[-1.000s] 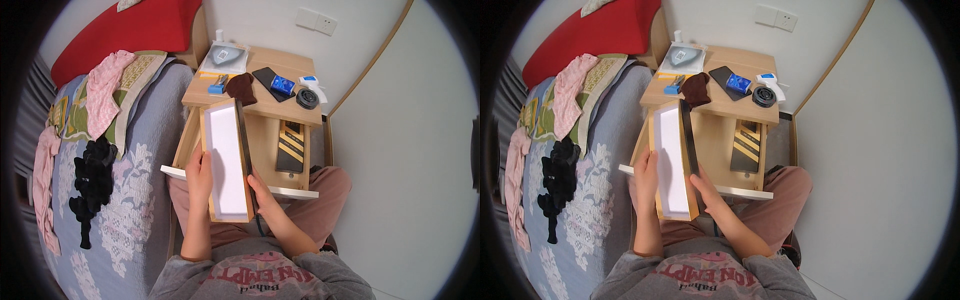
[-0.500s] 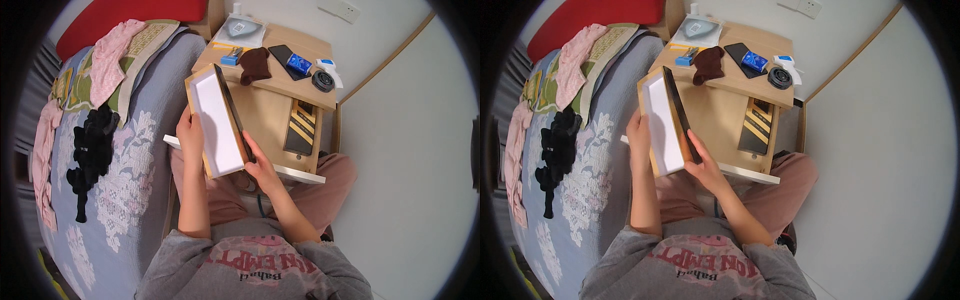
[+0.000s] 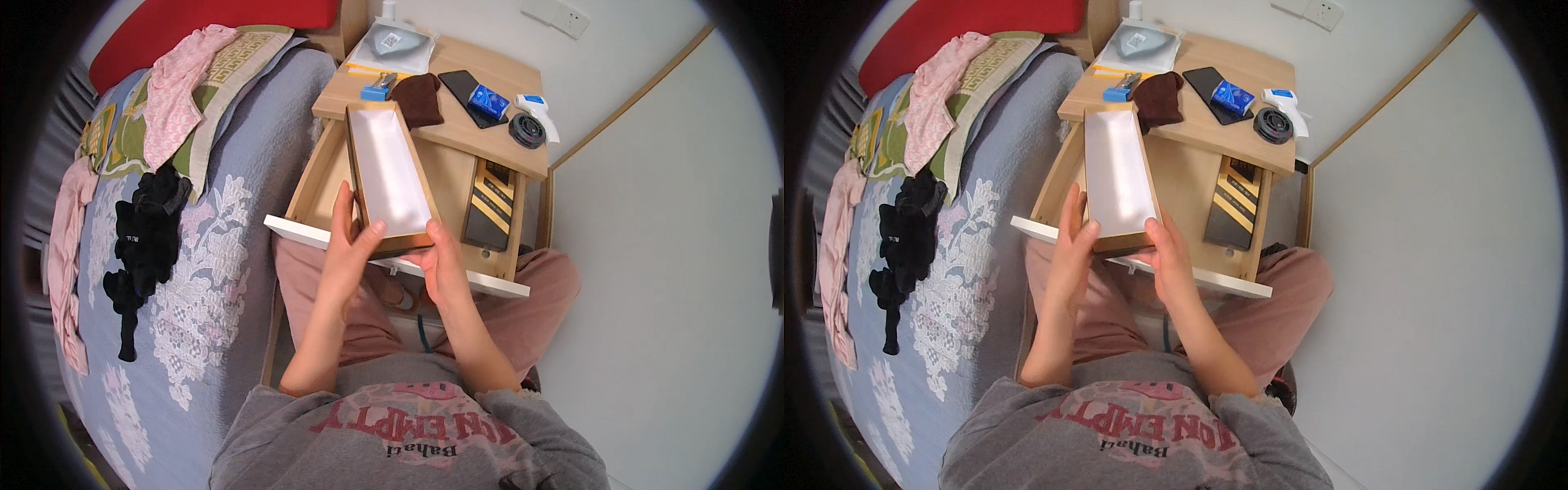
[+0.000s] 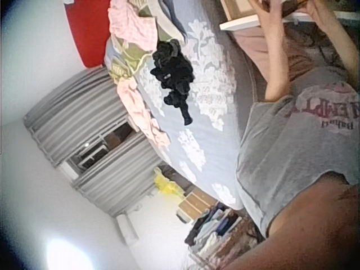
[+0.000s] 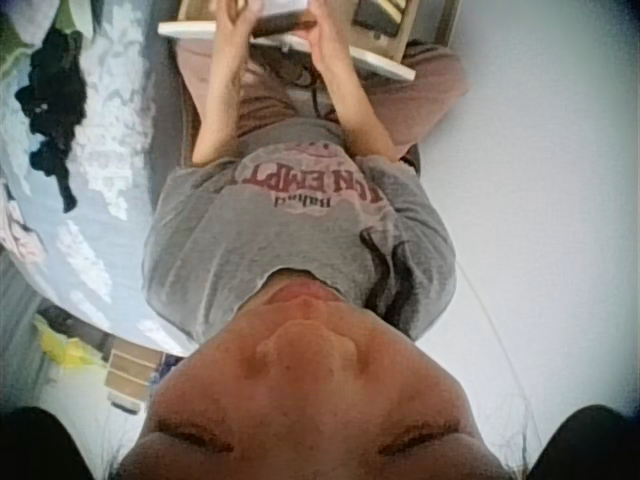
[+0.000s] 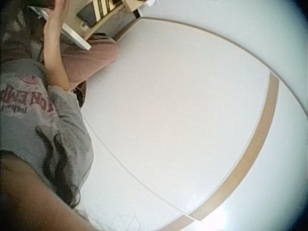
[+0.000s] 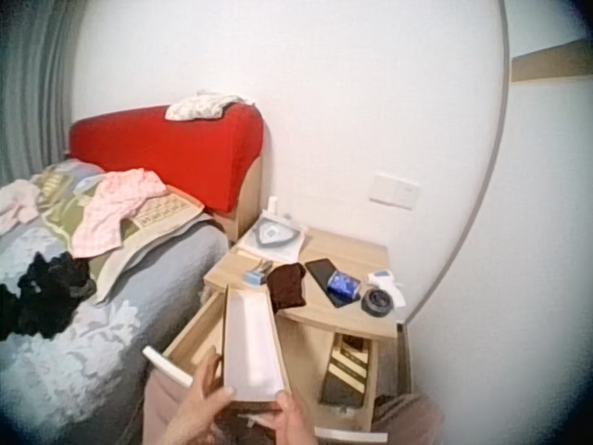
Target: The person organizes a nightstand drawer by placing boxes, a roll of tape, and a cloth inside. They then fold several pairs of socks on the bed.
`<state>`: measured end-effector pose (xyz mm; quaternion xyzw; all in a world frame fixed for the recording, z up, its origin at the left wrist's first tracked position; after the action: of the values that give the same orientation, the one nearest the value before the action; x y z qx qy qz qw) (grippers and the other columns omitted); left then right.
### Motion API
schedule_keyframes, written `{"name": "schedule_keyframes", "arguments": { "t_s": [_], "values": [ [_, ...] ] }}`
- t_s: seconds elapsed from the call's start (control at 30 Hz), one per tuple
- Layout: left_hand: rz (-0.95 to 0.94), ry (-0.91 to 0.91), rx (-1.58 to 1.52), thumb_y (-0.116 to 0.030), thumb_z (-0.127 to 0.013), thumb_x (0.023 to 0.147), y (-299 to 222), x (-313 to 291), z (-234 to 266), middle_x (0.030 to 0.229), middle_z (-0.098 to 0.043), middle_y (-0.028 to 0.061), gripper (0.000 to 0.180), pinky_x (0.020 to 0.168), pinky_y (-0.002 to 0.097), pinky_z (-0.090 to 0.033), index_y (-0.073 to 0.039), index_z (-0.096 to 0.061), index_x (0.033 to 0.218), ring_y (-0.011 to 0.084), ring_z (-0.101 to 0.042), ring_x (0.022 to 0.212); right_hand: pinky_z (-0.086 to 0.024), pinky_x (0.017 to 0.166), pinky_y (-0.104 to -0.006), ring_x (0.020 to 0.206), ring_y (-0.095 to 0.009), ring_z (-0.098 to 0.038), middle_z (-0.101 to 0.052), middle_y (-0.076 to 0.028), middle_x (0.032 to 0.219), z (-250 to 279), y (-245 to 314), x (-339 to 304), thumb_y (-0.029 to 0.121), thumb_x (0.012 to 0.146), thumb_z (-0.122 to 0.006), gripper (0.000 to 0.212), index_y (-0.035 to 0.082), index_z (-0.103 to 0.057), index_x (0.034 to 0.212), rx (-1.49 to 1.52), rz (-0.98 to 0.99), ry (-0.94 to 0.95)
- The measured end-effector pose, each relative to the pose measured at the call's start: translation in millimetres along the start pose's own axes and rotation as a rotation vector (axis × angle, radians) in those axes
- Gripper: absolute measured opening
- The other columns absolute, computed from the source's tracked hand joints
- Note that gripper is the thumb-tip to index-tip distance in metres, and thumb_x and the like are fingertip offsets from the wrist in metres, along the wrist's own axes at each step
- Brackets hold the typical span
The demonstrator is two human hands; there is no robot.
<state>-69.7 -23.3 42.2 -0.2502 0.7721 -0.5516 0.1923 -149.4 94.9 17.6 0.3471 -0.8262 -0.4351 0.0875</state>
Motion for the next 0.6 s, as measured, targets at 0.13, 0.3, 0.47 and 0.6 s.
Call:
{"name": "schedule_keyframes", "arguments": {
  "t_s": [0.13, 0.3, 0.47, 0.6],
  "values": [
    [0.135, -0.024, -0.084, -0.008, -0.064, 0.084, -0.1, -14.4, -11.2, 0.146, -0.024, 0.0183, 0.085, 0.107, 0.0334, -0.028, -0.004, -0.007, 0.148, 0.0254, -0.032, 0.132, -0.052, 0.084, -0.0420, 0.108, -0.026, -0.058, -0.054, -0.017, 0.123, -9.6, 7.1, 1.4, 0.033, 0.092, -0.048, 0.050, 0.000, -0.042, 0.128, 0.022, 0.002, 0.008],
    [0.082, -0.069, -0.272, -0.005, -0.061, 0.085, 1.9, -15.7, -10.1, 0.144, -0.027, 0.0174, 0.082, 0.106, 0.0327, -0.030, -0.003, -0.009, 0.147, 0.0232, -0.034, 0.130, -0.052, 0.085, -0.0406, 0.111, -0.025, -0.056, -0.050, -0.016, 0.128, -15.8, 10.0, -2.6, 0.021, 0.089, -0.048, 0.057, 0.000, -0.031, 0.139, 0.017, 0.025, 0.026],
    [0.109, -0.107, -0.345, 0.001, -0.055, 0.085, 2.6, -17.4, -14.4, 0.143, -0.030, 0.0163, 0.074, 0.106, 0.0345, -0.032, 0.001, -0.013, 0.146, 0.0235, -0.036, 0.130, -0.052, 0.086, -0.0386, 0.116, -0.024, -0.052, -0.042, -0.016, 0.136, -13.6, 8.4, -3.5, 0.008, 0.087, -0.043, 0.063, 0.001, -0.020, 0.145, -0.001, 0.048, 0.050],
    [0.046, -0.096, -0.380, 0.003, -0.054, 0.082, 10.2, -17.9, -14.6, 0.144, -0.030, 0.0151, 0.075, 0.107, 0.0349, -0.031, 0.000, -0.014, 0.146, 0.0235, -0.036, 0.130, -0.051, 0.089, -0.0371, 0.119, -0.023, -0.050, -0.040, -0.016, 0.139, -14.2, 11.4, -3.3, 0.005, 0.085, -0.042, 0.065, 0.001, -0.019, 0.146, -0.007, 0.053, 0.074]
  ]
}}
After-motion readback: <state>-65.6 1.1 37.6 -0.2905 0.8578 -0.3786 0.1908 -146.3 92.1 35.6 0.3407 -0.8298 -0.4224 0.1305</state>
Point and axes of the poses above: each hand's wrist, its own x-axis towards the middle knuckle, its own z-axis out of the back of the hand, y = z × x, the point moved 1 cm from there along x, towards the middle knuckle
